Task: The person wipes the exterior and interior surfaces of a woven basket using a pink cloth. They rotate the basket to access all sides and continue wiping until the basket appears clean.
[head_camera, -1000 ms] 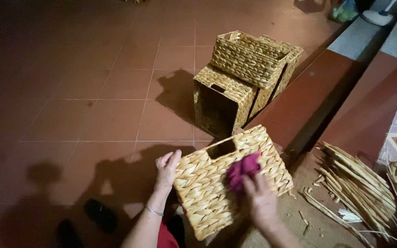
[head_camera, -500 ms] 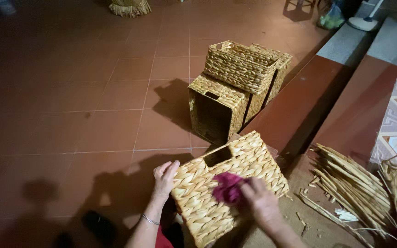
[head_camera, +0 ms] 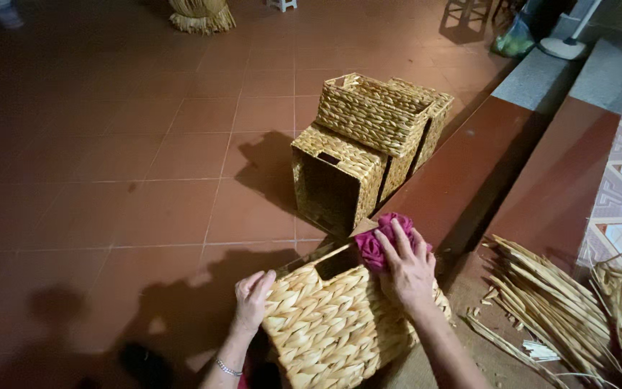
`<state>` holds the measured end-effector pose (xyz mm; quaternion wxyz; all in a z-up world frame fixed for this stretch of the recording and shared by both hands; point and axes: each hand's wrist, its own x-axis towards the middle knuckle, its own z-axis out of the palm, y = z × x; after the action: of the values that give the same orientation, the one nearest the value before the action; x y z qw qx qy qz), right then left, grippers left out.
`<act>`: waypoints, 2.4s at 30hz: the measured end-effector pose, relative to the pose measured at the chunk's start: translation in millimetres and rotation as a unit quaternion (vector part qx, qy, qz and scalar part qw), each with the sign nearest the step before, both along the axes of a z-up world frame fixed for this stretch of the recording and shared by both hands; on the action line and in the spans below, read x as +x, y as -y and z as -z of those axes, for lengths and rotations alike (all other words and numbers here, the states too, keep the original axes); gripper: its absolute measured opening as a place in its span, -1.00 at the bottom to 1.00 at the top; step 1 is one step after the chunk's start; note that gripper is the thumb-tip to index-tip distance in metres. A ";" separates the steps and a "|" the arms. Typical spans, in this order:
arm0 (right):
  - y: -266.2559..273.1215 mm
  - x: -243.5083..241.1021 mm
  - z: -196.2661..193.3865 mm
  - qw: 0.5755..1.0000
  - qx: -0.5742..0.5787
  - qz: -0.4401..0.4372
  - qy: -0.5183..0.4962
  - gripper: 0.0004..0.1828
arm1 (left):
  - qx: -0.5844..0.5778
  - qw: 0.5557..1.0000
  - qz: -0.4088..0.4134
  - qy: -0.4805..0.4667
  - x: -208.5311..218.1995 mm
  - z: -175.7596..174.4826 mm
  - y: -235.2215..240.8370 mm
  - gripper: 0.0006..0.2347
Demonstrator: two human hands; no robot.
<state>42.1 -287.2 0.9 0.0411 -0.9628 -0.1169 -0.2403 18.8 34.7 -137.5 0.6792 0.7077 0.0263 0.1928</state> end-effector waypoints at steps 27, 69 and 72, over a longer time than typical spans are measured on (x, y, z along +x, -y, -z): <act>-143.9 -108.2 -18.1 0.933 0.027 -0.359 0.023 -0.18 | -0.479 0.836 0.219 -0.154 -23.2 -6.4 10.7 -0.45; -91.7 -110.5 36.4 0.942 0.108 -0.311 0.057 -0.40 | -0.164 0.986 -0.009 -0.032 -42.7 -50.3 47.9 -0.27; -106.7 -120.8 17.6 0.920 0.110 -0.375 0.046 -0.36 | -0.046 0.997 -0.056 0.011 -31.8 -47.0 41.5 -0.33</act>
<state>-78.6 -180.6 -16.7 0.2284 -0.8259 -0.4436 -0.2625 -12.9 -6.8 -90.5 0.6996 0.6709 0.0668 0.2368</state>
